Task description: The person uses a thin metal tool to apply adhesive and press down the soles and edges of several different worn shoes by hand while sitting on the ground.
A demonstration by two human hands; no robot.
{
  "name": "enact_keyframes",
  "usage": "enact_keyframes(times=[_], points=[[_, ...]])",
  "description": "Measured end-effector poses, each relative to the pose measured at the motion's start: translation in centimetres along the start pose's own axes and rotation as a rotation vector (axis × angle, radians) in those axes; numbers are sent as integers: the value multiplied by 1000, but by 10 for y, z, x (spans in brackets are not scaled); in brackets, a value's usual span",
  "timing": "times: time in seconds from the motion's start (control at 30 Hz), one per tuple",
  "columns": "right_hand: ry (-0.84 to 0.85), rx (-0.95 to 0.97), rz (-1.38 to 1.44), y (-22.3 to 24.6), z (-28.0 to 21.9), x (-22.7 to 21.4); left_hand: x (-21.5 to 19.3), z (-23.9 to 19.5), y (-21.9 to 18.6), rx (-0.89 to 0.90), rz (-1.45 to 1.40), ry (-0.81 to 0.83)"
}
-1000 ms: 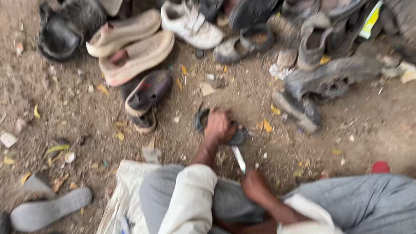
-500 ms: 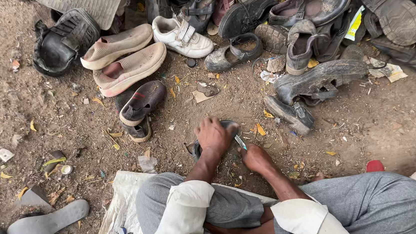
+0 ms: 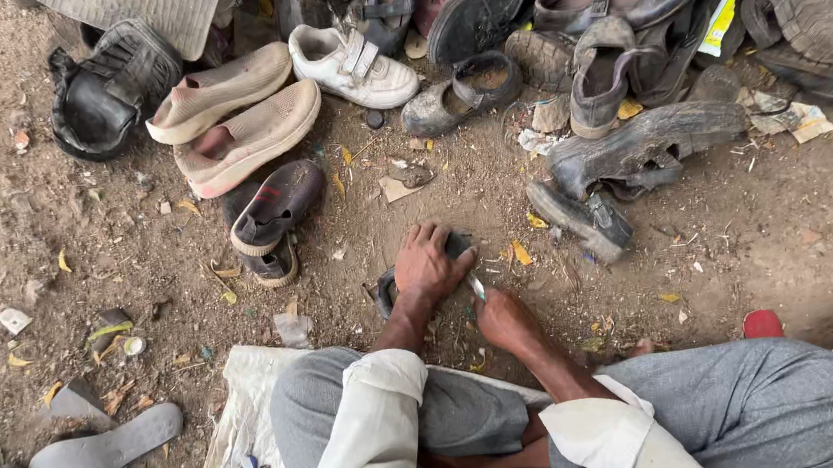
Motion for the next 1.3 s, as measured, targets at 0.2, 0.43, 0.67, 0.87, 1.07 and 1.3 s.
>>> enact_keyframes(times=[0.2, 0.43, 0.67, 0.87, 1.07, 1.3], points=[[45, 71, 303, -6, -14, 18, -14, 0, 1, -86, -73, 27], [48, 183, 401, 9, 9, 45, -14, 0, 10, -74, -170, -54], [193, 236, 448, 23, -18, 59, -12, 2, 18, -161, -254, -36], [173, 275, 536, 40, -40, 65, -9, 4, 27, -293, -295, -24], [210, 293, 533, 30, -33, 83, -4, 2, 41, -276, -350, -102], [98, 98, 609, 30, -36, 86, -13, 17, 47, -224, -475, -211]])
Point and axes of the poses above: each hand's wrist, its own z-axis towards the middle knuckle, its own x-axis out of the palm, y = z × x, the point moved 9 cm from there along z, towards the middle knuckle, and after that the axes turned 1 degree about x, right-handed, at the moved point
